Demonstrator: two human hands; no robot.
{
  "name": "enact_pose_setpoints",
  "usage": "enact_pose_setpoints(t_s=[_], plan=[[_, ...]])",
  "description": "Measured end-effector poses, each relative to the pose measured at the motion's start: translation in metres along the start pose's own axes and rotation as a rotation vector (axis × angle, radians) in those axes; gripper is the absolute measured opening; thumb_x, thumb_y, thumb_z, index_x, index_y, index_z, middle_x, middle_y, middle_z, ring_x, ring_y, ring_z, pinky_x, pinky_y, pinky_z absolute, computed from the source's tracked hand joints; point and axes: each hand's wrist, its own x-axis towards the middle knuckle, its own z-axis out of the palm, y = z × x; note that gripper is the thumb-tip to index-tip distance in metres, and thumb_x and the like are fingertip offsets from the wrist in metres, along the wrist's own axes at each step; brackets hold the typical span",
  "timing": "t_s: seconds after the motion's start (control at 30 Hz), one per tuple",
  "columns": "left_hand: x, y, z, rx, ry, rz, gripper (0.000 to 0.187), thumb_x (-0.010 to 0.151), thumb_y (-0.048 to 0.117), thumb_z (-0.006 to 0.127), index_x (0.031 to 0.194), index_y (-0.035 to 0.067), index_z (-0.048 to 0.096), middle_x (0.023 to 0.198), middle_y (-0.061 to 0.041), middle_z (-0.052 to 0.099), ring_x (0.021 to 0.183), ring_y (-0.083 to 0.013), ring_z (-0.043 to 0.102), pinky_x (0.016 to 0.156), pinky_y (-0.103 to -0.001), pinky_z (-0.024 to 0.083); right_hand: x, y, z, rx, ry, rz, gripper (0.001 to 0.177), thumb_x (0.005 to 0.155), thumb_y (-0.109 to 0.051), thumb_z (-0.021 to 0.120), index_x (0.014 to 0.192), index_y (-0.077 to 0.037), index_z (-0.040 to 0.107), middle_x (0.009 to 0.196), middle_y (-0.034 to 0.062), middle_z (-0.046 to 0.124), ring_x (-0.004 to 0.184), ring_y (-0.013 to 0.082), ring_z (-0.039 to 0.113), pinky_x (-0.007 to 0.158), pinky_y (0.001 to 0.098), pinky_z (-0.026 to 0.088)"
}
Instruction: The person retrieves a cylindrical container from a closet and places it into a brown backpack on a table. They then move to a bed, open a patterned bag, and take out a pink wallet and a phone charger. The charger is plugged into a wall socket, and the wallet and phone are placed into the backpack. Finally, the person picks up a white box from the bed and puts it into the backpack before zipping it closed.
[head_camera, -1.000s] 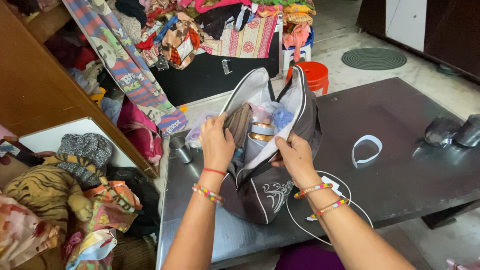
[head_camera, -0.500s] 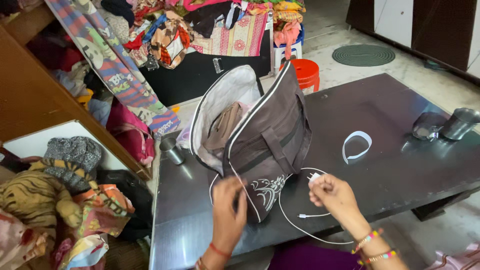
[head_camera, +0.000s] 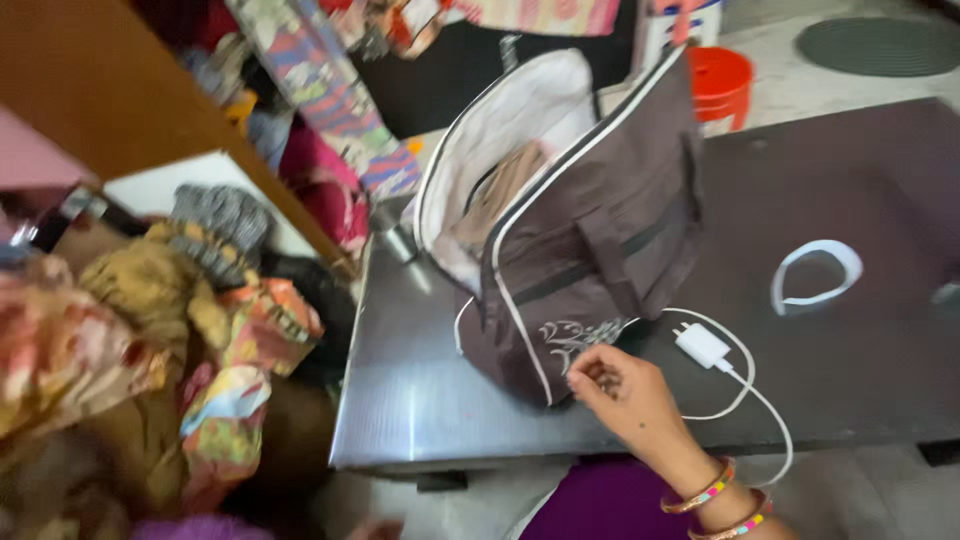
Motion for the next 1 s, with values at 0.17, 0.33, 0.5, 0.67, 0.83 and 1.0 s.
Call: enact_pose_setpoints(t_s=[0.17, 0.33, 0.5, 0.67, 0.83, 1.0], plan=[[-0.034, 0.114, -0.015, -0.226, 0.366, 1.049, 0.034, 0.088, 0.0, 0.067, 0.122, 0.004, 0.07, 0.125, -0.015, 0.074, 0.12, -0.0271, 0.068, 0.103, -0.036, 0.049, 0.006, -0.049, 0.02, -0.2, -0.082, -0.216, 0.019, 0.085, -0.01, 0.073, 0.102, -0.005, 0.07, 0.092, 0.0051, 0.075, 0.077, 0.0144, 0.075, 0.066, 0.0264, 0.059], [-0.063, 0.271, -0.048, -0.13, 0.518, 1.381, 0.043, 0.088, -0.001, 0.069, 0.131, 0.002, 0.063, 0.143, -0.021, 0.059, 0.138, -0.0387, 0.055, 0.116, -0.046, 0.042, 0.034, -0.078, 0.013, -0.333, 0.132, -0.715, 0.025, 0.084, -0.007, 0.075, 0.108, -0.003, 0.068, 0.114, 0.0135, 0.072, 0.102, 0.0301, 0.072, 0.086, 0.0374, 0.057], [-0.04, 0.354, -0.063, 0.031, 0.63, 1.468, 0.045, 0.086, 0.0, 0.074, 0.129, 0.004, 0.063, 0.141, -0.017, 0.061, 0.139, -0.0377, 0.055, 0.118, -0.046, 0.041, 0.085, -0.092, -0.017, -0.423, 0.239, -1.004, 0.022, 0.094, -0.002, 0.074, 0.115, -0.003, 0.068, 0.126, 0.015, 0.067, 0.117, 0.0326, 0.068, 0.1, 0.042, 0.057], [-0.042, 0.377, -0.06, -0.057, 0.586, 1.412, 0.052, 0.079, 0.002, 0.073, 0.129, 0.001, 0.061, 0.134, -0.017, 0.065, 0.131, -0.0356, 0.06, 0.114, -0.044, 0.044, 0.131, -0.113, -0.03, -0.497, 0.219, -0.893, 0.032, 0.089, -0.007, 0.075, 0.12, -0.003, 0.069, 0.133, 0.0183, 0.065, 0.129, 0.0362, 0.062, 0.106, 0.0484, 0.049], [-0.034, 0.372, -0.059, -0.196, 0.473, 1.315, 0.05, 0.083, 0.003, 0.072, 0.132, 0.002, 0.061, 0.129, -0.018, 0.068, 0.119, -0.0348, 0.065, 0.107, -0.042, 0.047, 0.133, -0.119, -0.019, -0.459, 0.087, -0.638, 0.034, 0.089, -0.007, 0.073, 0.122, -0.002, 0.068, 0.137, 0.0161, 0.065, 0.136, 0.0363, 0.058, 0.107, 0.0469, 0.048], [-0.038, 0.372, -0.075, -0.239, 0.315, 1.121, 0.049, 0.09, 0.003, 0.068, 0.139, 0.002, 0.062, 0.127, -0.013, 0.074, 0.115, -0.0295, 0.07, 0.102, -0.042, 0.049, 0.123, -0.126, -0.013, -0.533, -0.029, -0.477, 0.042, 0.083, -0.007, 0.073, 0.124, -0.004, 0.068, 0.136, 0.0164, 0.063, 0.137, 0.035, 0.054, 0.107, 0.0463, 0.043]])
